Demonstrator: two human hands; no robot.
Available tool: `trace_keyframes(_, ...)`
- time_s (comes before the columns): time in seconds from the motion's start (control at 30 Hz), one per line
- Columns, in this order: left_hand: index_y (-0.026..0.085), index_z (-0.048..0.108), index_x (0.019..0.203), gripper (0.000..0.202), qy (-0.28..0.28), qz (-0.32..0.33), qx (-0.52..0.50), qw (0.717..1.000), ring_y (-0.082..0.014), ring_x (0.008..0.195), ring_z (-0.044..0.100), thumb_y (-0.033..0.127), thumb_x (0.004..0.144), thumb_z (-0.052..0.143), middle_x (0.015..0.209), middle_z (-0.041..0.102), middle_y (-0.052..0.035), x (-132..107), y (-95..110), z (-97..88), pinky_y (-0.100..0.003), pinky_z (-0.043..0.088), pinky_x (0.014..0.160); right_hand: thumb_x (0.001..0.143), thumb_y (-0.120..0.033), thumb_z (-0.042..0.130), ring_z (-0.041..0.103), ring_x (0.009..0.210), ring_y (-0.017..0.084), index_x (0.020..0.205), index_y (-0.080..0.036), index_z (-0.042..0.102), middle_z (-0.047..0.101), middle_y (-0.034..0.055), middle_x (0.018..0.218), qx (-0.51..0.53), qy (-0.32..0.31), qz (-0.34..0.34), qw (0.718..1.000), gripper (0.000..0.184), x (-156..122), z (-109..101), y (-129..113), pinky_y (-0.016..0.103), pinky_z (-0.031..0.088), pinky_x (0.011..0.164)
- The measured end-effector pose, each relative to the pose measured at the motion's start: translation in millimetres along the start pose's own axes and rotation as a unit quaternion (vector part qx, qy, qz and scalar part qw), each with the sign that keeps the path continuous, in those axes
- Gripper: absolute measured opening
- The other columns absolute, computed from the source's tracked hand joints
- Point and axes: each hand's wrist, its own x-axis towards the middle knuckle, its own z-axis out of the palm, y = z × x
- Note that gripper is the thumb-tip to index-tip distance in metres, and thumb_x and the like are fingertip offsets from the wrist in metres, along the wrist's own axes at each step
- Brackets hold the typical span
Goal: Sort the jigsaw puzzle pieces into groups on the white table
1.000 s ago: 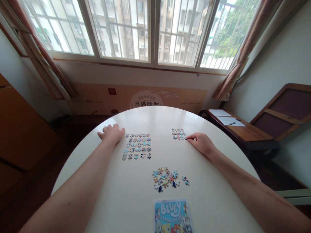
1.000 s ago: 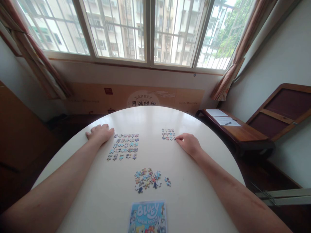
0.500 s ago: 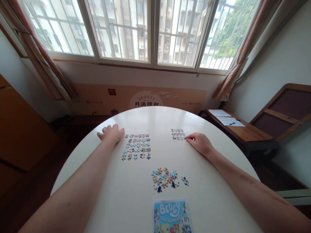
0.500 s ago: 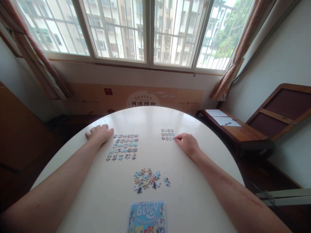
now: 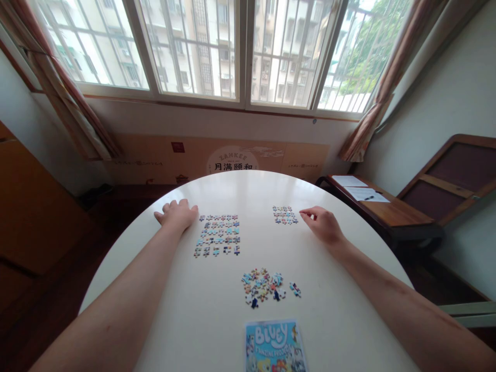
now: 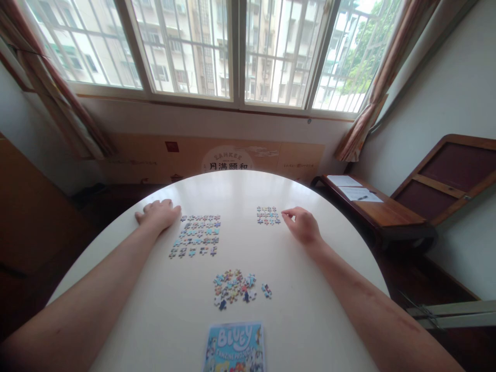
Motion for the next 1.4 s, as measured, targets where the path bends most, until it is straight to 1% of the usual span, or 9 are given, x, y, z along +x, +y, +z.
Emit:
trace_keyframes(0.1,0.023,0.06,0.132,0.058,0.002,0.0,-0.001,1.0,-0.043,0.131,0.042,0.055,0.087,0.041,0.142,0.052,-0.0207,0.7,-0.4,0.8,-0.066,0.027,0.107,0.092,-0.032,0.049,0.059,0.073,0.021,0.103,-0.017,0.077,0.073,0.0111,0.095,0.023,0.028,-0.016,0.999,0.034,0.9,-5.9,-0.4,0.038,0.051,0.078)
trace_keyframes(0.2,0.023,0.058,0.134,0.059,-0.003,0.0,-0.003,1.0,-0.0438,0.133,0.04,0.055,0.087,0.042,0.143,0.051,-0.0207,-1.3,0.4,-0.8,-0.067,0.026,0.108,0.092,-0.032,0.05,0.058,0.071,0.019,0.103,-0.017,0.077,0.071,0.0095,0.09,0.056,-0.018,-0.058,0.997,0.032,-3.4,-16.2,-10.7,0.035,0.051,0.074)
trace_keyframes(0.3,0.023,0.058,0.134,0.059,-0.01,0.0,-0.004,1.0,-0.0435,0.133,0.04,0.054,0.087,0.042,0.144,0.051,-0.0208,-5.0,2.2,-4.1,-0.066,0.027,0.107,0.087,-0.033,0.064,0.059,0.068,0.015,0.091,-0.023,0.079,0.069,0.0028,0.079,0.102,-0.169,-0.132,0.971,0.019,-13.0,-32.9,-33.6,0.028,0.051,0.067)
trace_keyframes(0.4,0.023,0.059,0.133,0.058,-0.011,0.001,-0.001,1.0,-0.0429,0.132,0.042,0.053,0.088,0.042,0.143,0.052,-0.0207,-8.3,3.8,-6.4,-0.066,0.027,0.107,0.084,-0.031,0.072,0.062,0.071,0.014,0.092,-0.021,0.077,0.067,0.0015,0.078,0.138,-0.429,-0.197,0.871,0.014,-24.7,-51.2,-63.1,0.025,0.05,0.068)
trace_keyframes(0.6,0.023,0.058,0.134,0.057,-0.008,0.0,0.001,1.0,-0.0427,0.131,0.042,0.053,0.088,0.041,0.143,0.052,-0.0204,-7.5,3.5,-5.0,-0.065,0.028,0.107,0.08,-0.02,0.076,0.06,0.07,0.011,0.091,-0.021,0.077,0.064,-0.0016,0.076,0.12,-0.515,-0.238,0.814,0.012,-39.3,-63.7,-98.1,0.023,0.046,0.068)
trace_keyframes(0.77,0.021,0.058,0.134,0.058,-0.011,-0.001,0.007,1.0,-0.0423,0.131,0.043,0.052,0.089,0.04,0.143,0.051,-0.0202,-6.9,3.4,-5.1,-0.065,0.028,0.107,0.078,-0.015,0.075,0.061,0.069,0.011,0.091,-0.022,0.078,0.068,-0.0006,0.079,0.128,-0.511,-0.24,0.815,0.015,-39.4,-53.2,-94.4,0.021,0.046,0.065)
trace_keyframes(0.93,0.021,0.058,0.134,0.057,-0.01,-0.004,0.013,1.0,-0.0413,0.131,0.043,0.052,0.089,0.039,0.143,0.051,-0.0192,-7.0,3.9,-4.9,-0.064,0.029,0.107,0.083,-0.017,0.073,0.062,0.068,0.011,0.095,-0.024,0.08,0.069,-0.0001,0.079,0.121,-0.446,-0.245,0.852,0.015,-32.3,-44.1,-78.1,0.021,0.047,0.066)
trace_keyframes(1.17,0.021,0.059,0.132,0.057,-0.004,-0.001,0.006,1.0,-0.0423,0.13,0.044,0.053,0.088,0.042,0.142,0.053,-0.0203,-6.7,4.4,-4.7,-0.064,0.03,0.105,0.089,-0.022,0.068,0.069,0.077,0.015,0.093,-0.028,0.081,0.075,0.0003,0.087,0.052,-0.241,-0.19,0.95,0.015,-26.5,-15.7,-49.3,0.024,0.051,0.072)
trace_keyframes(1.4,0.021,0.058,0.133,0.057,-0.012,-0.002,0.008,1.0,-0.0408,0.131,0.043,0.052,0.09,0.039,0.142,0.052,-0.02,-9.5,5.0,-7.1,-0.064,0.029,0.107,0.095,-0.024,0.057,0.072,0.089,0.023,0.107,-0.03,0.079,0.077,0.0034,0.101,-0.022,-0.151,-0.143,0.978,0.026,-25.9,9.0,-47.1,0.032,0.054,0.079)
